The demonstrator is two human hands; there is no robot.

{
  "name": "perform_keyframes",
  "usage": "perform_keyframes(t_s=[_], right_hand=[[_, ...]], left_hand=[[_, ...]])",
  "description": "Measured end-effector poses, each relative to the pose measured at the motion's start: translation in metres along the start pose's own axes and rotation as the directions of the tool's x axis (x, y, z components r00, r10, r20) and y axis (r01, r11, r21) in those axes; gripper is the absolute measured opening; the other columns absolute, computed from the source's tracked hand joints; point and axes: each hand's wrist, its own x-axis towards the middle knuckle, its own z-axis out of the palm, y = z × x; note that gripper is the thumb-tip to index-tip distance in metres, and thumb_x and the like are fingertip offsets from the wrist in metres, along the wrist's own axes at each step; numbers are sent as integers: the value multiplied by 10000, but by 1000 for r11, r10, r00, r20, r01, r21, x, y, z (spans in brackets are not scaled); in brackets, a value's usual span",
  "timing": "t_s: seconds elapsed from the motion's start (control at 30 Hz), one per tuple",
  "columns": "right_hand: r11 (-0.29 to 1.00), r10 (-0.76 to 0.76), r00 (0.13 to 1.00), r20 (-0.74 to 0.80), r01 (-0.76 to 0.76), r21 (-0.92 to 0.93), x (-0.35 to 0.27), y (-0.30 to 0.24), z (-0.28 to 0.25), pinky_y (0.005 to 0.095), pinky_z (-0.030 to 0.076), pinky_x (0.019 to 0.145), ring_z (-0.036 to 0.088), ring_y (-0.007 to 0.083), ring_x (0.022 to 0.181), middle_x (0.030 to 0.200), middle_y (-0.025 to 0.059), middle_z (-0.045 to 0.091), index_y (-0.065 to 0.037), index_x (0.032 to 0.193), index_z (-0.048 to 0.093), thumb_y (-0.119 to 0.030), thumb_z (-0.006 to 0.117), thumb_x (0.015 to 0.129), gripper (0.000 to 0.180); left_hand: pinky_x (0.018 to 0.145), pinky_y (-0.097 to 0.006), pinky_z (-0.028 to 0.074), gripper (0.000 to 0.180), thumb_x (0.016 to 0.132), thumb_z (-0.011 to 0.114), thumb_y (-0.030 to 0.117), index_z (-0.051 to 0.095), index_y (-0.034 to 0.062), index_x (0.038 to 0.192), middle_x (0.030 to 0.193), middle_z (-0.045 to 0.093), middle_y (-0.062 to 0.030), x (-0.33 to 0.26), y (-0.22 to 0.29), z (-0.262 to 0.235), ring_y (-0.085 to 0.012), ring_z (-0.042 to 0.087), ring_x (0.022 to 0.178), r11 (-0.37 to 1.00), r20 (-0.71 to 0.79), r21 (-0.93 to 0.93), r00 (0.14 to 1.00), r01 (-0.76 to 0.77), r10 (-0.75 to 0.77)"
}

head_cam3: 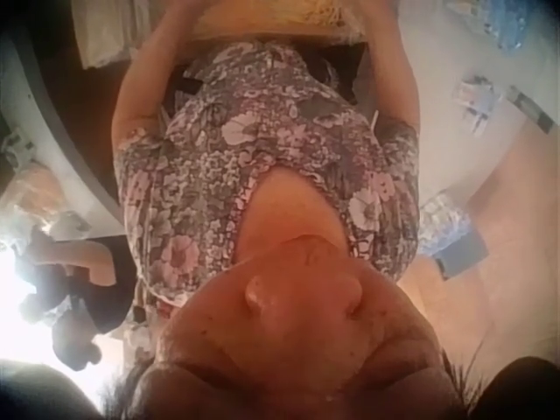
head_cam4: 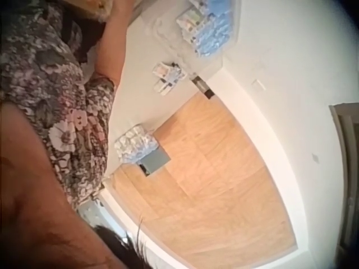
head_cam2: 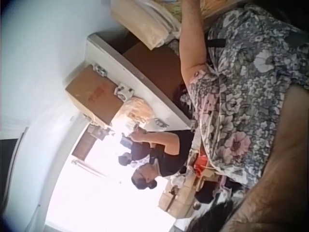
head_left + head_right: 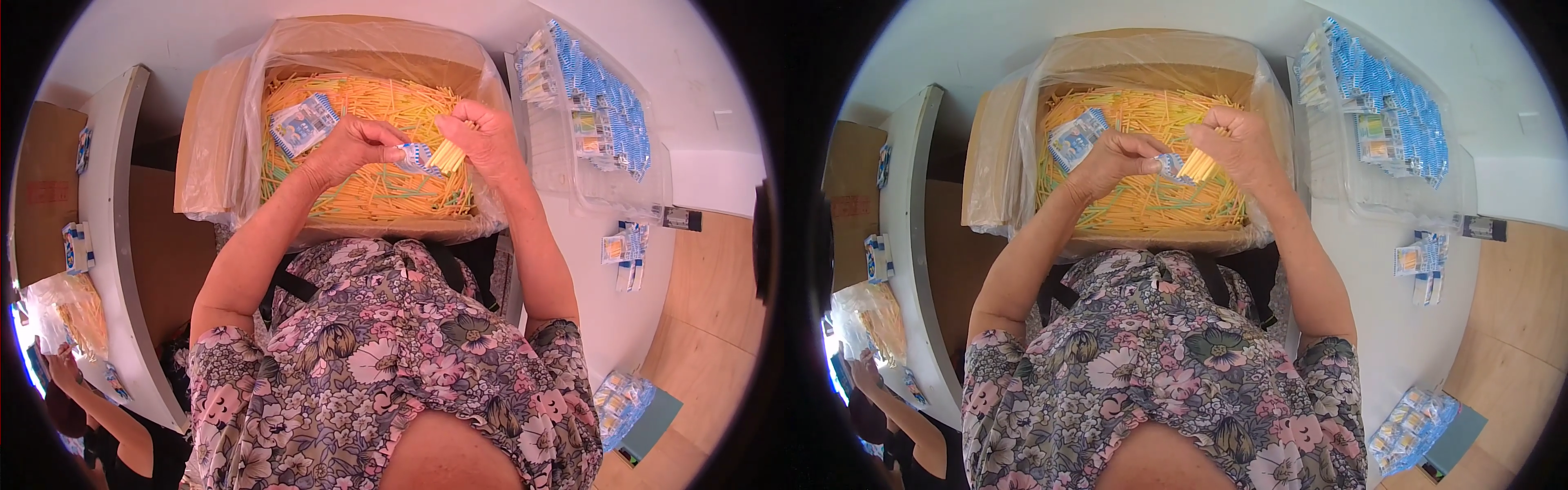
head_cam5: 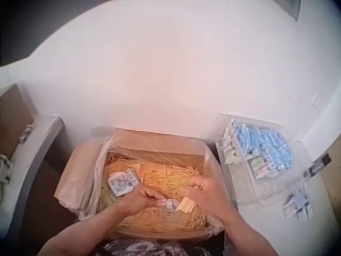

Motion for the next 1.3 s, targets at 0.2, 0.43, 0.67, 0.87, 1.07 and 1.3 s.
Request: perform_keyframes(t_s=[0.2,0.43,0.67,0.87,1.07,1.3], right_hand=[[965,-103,993,-66,83,-250,2,-2,8,208,334,513,406,17,605,633,-71,473,-37,680,556,-169,670,833,232],[971,-81,997,-18,74,-226,11,-13,1,220,341,522,391,24,612,620,-49,454,-17,682,537,-145,661,835,235],[881,-191,982,-14,165,-443,14,-5,15,335,393,483,518,203,497,555,95,516,-32,693,548,-186,650,793,210],[657,-486,870,83,426,-621,17,-10,28,338,401,496,517,258,533,621,131,502,-26,760,558,-175,666,827,195],[694,-491,856,160,496,-521,11,-14,24,310,445,544,558,251,592,692,120,564,-35,869,604,-178,671,826,164],[801,-486,853,-191,347,-488,-28,20,37,295,491,641,613,246,706,817,114,629,-32,1038,605,-82,698,766,292]], left_hand=[[845,-269,483,123,795,661,-9,701,-10,911,974,671,-83,1,4,3,-146,614,903,999,10,24,999,31,-32],[830,-268,484,122,803,672,21,698,-11,918,945,674,-69,1,1,1,-131,607,883,998,-32,24,998,60,-59],[808,-251,491,126,798,702,69,708,3,906,865,682,-41,1,1,2,-102,603,827,998,-32,2,998,55,-55],[792,-245,477,161,827,695,138,708,16,931,839,682,-26,1,-4,-3,-86,592,810,994,-117,-22,987,104,-106],[791,-250,460,205,835,691,159,695,9,975,888,685,-32,0,-6,-3,-78,583,816,988,-117,-141,989,68,-85],[823,-273,464,250,843,668,169,677,-6,1020,954,680,-61,9,-1,2,-120,600,879,985,-96,105,988,134,-124]])
